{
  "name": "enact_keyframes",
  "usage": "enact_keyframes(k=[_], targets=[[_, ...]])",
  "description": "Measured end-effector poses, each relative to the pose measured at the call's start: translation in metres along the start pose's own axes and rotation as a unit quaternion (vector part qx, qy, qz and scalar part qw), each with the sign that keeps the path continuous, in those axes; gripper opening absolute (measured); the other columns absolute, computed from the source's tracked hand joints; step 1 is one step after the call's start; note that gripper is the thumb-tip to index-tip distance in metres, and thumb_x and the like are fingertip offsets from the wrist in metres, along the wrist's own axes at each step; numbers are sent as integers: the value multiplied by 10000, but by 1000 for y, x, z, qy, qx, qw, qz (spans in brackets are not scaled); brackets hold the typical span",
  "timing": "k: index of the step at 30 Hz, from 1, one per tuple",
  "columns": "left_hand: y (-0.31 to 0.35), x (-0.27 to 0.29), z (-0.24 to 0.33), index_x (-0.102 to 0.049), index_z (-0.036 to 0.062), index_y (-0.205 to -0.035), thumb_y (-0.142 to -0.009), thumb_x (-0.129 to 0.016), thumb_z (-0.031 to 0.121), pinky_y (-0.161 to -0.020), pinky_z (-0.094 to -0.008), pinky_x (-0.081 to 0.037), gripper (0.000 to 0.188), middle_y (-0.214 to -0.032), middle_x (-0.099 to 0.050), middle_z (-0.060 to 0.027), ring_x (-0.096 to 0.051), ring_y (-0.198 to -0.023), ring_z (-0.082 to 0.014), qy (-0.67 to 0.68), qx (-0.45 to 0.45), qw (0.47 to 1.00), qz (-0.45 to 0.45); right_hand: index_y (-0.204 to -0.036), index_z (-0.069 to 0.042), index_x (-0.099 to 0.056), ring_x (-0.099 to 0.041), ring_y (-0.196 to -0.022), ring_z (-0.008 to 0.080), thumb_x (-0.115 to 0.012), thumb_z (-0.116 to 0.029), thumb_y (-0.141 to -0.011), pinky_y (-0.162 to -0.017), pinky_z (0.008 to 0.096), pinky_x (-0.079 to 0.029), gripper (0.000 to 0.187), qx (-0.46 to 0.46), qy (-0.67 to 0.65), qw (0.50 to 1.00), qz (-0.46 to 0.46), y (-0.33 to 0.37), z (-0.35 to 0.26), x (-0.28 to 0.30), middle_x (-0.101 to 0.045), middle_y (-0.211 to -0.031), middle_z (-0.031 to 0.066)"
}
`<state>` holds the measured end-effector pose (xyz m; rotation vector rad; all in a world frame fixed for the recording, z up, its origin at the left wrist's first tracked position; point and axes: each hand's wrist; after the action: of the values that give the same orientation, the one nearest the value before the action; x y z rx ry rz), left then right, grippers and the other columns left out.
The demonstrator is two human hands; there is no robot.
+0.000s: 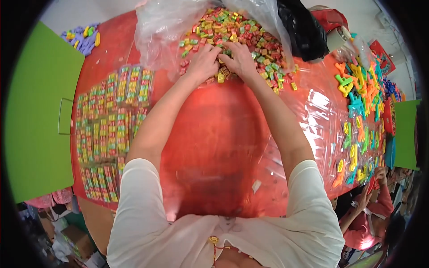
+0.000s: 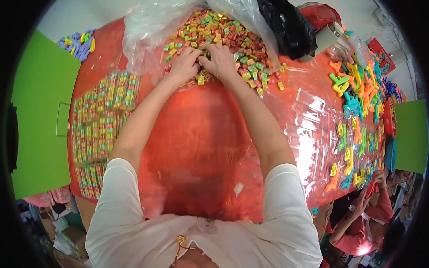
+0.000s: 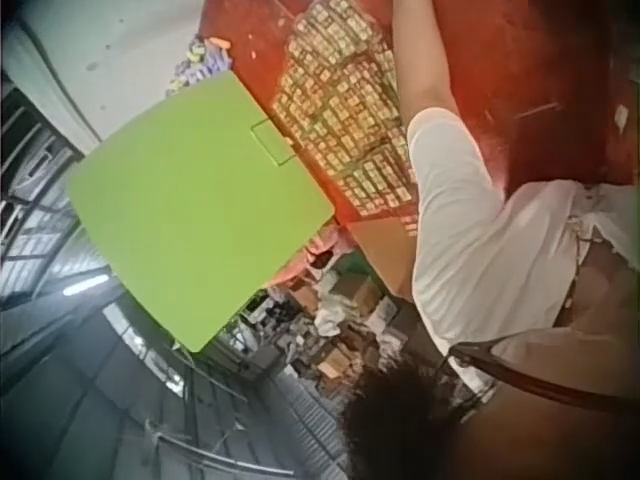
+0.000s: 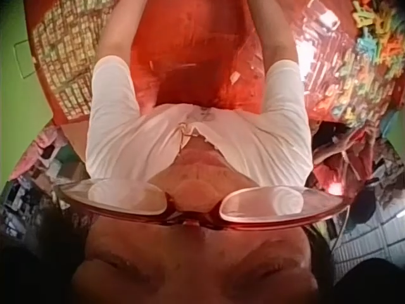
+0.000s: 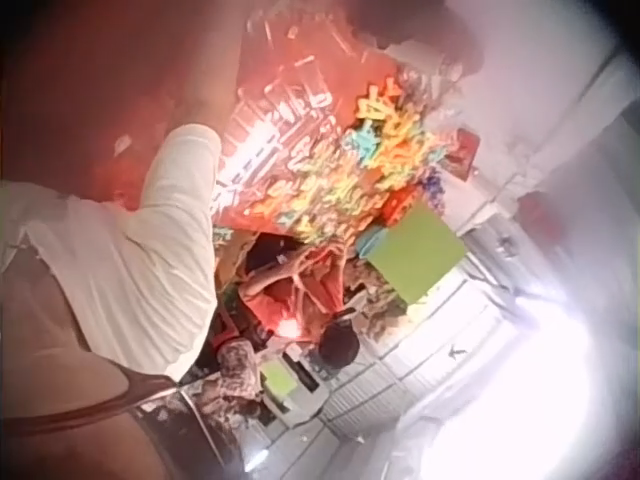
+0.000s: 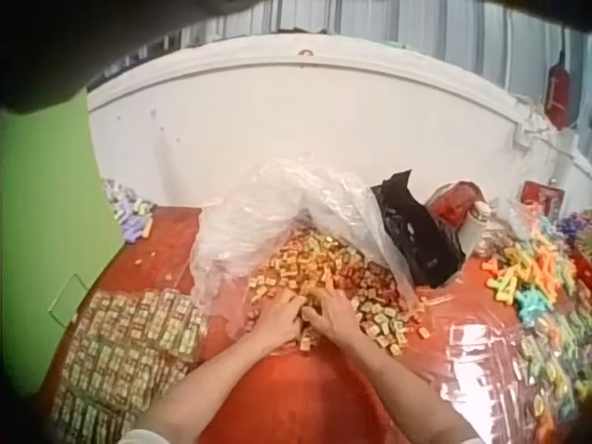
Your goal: Arranging small colorful toy blocks into rows on a workspace.
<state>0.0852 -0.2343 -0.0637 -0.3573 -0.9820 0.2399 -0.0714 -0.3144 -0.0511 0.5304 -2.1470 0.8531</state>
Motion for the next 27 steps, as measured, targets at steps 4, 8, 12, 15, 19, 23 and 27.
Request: enact_keyframes(k=[4, 8, 12, 15, 19, 23, 27], targets=[[69, 16, 33, -596, 74, -1180, -787, -617, 103, -941, -524, -442, 395, -1275, -556, -132, -529, -1188, -350, -56, -41, 998, 14, -1237, -82, -623, -572, -1080, 352, -697, -322, -811, -901, 468, -488, 495, 103, 41, 994, -8, 64, -37, 6, -631, -1110, 142], [134, 39, 65, -583, 51, -1204, -774, -642, 210, -1023, -575, -385, 463, -1436, -467, -173, -401, -1344, -376, -108, -42, 992, -58, -1326, -101, -550, -554, -1132, 340, -661, -374, -858, -895, 511, -472, 554, 102, 50, 992, -63, 128, -78, 18, -584, -1224, 126], [188, 70, 108, -544, 95, -1349, -846, -659, 404, -1126, -735, -167, 601, -1639, -208, -195, -152, -1508, -463, -101, 45, 974, -197, -1522, -167, -378, -402, -1395, 363, -596, -530, -910, -1035, 590, -391, 744, 157, 111, 973, -124, 183, -102, 41, -409, -1531, 136], [226, 82, 120, -478, 178, -1474, -861, -664, 461, -1147, -737, -81, 701, -1668, -127, -169, -68, -1525, -473, -89, 65, 967, -230, -1520, -197, -386, -329, -1436, 402, -553, -603, -924, -1066, 676, -315, 740, 166, 185, 957, -151, 214, -125, 62, -329, -1577, 155], [247, 89, 108, -468, 246, -1500, -914, -632, 342, -1140, -731, -57, 616, -1652, -222, -134, -141, -1532, -389, 78, 122, 980, -135, -1485, -168, -437, -339, -1436, 386, -591, -566, -910, -1120, 644, -256, 715, 165, 161, 967, -108, 239, -145, 77, -361, -1554, 182], [269, 88, 84, -545, 111, -1416, -921, -593, 124, -1165, -501, -310, 498, -1507, -459, -182, -388, -1429, -368, 158, 77, 984, 11, -1406, -101, -508, -373, -1419, 355, -699, -400, -865, -1121, 588, -296, 647, 202, 142, 956, -159, 276, -185, 79, -418, -1515, 175], [281, 104, 96, -577, 61, -1346, -886, -621, 75, -1087, -448, -398, 462, -1357, -557, -173, -508, -1289, -349, 117, 101, 986, 70, -1317, -89, -583, -432, -1375, 322, -736, -318, -844, -1098, 561, -333, 547, 210, 142, 957, -142, 305, -195, 84, -471, -1476, 152]])
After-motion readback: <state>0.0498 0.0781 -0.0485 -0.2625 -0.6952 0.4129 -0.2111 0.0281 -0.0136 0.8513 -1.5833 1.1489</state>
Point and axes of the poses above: each hand's wrist, its own y-axis away from the middle knuckle, its own x-axis out of the back of the hand, z = x × y
